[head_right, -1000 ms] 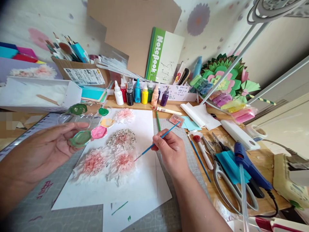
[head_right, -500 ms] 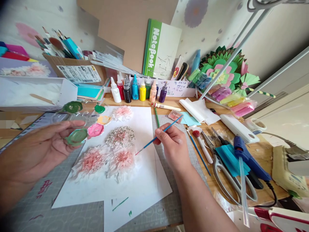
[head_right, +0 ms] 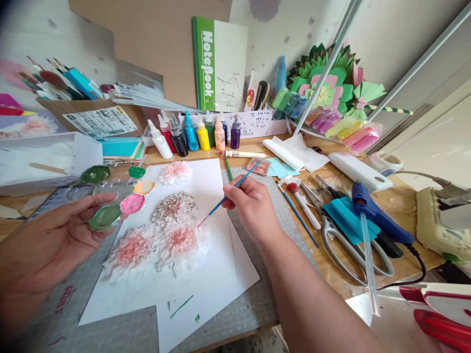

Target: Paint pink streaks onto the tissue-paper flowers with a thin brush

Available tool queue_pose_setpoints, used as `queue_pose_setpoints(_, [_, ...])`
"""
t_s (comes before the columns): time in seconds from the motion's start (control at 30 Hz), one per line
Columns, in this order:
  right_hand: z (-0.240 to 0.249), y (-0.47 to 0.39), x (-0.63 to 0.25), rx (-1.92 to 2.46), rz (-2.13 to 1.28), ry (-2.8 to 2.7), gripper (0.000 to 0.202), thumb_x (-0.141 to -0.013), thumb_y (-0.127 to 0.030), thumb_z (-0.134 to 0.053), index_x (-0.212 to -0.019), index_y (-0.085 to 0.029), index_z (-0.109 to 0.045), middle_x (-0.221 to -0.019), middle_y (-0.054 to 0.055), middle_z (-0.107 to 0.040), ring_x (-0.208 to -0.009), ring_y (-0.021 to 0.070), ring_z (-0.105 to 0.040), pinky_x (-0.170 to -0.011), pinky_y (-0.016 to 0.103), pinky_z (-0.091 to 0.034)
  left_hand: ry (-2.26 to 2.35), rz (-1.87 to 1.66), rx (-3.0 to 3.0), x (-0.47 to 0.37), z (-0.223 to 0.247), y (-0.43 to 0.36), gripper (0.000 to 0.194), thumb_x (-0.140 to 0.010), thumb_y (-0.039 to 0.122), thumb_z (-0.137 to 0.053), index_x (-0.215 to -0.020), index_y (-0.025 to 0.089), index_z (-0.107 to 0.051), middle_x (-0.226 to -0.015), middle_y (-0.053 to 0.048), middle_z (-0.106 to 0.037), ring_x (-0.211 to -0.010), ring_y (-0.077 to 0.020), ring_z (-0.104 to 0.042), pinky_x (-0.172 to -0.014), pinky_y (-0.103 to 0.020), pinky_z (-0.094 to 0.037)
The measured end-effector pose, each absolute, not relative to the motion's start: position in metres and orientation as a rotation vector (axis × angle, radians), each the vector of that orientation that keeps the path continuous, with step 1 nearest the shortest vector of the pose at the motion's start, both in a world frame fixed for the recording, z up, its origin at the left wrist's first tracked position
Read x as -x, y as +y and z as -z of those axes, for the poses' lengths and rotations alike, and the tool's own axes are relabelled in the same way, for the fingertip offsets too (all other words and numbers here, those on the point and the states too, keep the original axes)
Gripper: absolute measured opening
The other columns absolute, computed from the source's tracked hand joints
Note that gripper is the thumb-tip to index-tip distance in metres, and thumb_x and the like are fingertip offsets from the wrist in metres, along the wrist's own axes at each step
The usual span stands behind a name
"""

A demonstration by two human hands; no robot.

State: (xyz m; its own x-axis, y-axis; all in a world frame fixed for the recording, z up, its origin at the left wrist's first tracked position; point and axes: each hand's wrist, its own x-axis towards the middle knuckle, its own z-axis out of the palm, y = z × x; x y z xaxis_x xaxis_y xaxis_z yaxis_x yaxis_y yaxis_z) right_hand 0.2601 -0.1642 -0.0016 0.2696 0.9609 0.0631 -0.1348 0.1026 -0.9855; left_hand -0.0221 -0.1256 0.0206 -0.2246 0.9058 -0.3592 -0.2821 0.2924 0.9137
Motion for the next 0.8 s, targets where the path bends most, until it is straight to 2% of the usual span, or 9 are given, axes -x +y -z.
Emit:
queue_pose_setpoints(0.17, [0.002, -0.160, -0.264, 1.174, -1.228, -0.911, 0.025, -0.062, -0.036, -0.081, -0.063, -0.019, -0.062, -0.051, -0.002, -0.064, -0.047, 0.0122, -0.058, -0.049, 0.025, -0.047, 1.425, -1.262, -0.649, 0.015, -0.027, -0.127, 0.032, -0.093, 0.008, -0.053, -0.075, 0.018, -0.077, -0.080, 0.002, -0.076, -0.068, -0.0115, -0.066, -0.057, -0.020, -0.062])
queue_pose_setpoints(0.27, [0.004, -0.158, -0.268, 1.193, -1.252, -0.842, 0.023, -0.063, -0.035, -0.079, -0.064, -0.019, -0.061, -0.051, -0.002, -0.065, -0.045, 0.0108, -0.056, -0.048, 0.023, -0.044, 1.427, -1.231, -0.646, 0.015, -0.028, -0.127, 0.035, -0.096, 0.010, -0.050, -0.075, 0.017, -0.077, -0.076, 0.002, -0.075, -0.063, -0.0101, -0.065, -0.058, -0.017, -0.062])
queue_pose_setpoints(0.4, [0.006, -0.157, -0.272, 1.199, -1.374, -0.850, 0.023, -0.063, -0.033, -0.080, -0.061, -0.020, -0.060, -0.048, 0.000, -0.065, -0.042, 0.0115, -0.054, -0.043, 0.023, -0.039, 1.423, -1.211, -0.664, 0.018, -0.025, -0.125, 0.031, -0.095, 0.010, -0.054, -0.077, 0.017, -0.078, -0.076, 0.001, -0.075, -0.063, -0.0107, -0.066, -0.058, -0.017, -0.062])
queue_pose_setpoints(0.57, [0.009, -0.156, -0.271, 1.209, -1.414, -0.862, 0.023, -0.063, -0.032, -0.079, -0.059, -0.019, -0.060, -0.047, 0.001, -0.064, -0.041, 0.0114, -0.053, -0.041, 0.022, -0.036, 1.398, -1.242, -0.659, 0.016, -0.024, -0.125, 0.036, -0.093, 0.003, -0.049, -0.075, 0.015, -0.078, -0.075, -0.002, -0.075, -0.060, -0.0102, -0.066, -0.061, -0.017, -0.062])
queue_pose_setpoints(0.8, [0.012, -0.154, -0.269, 1.257, -1.432, -0.864, 0.018, -0.063, -0.029, -0.076, -0.059, -0.018, -0.062, -0.047, 0.002, -0.064, -0.042, 0.0104, -0.052, -0.042, 0.022, -0.035, 1.357, -1.289, -0.652, 0.014, -0.022, -0.125, 0.035, -0.091, 0.003, -0.048, -0.074, 0.013, -0.077, -0.067, -0.006, -0.073, -0.053, -0.0135, -0.065, -0.044, -0.020, -0.057])
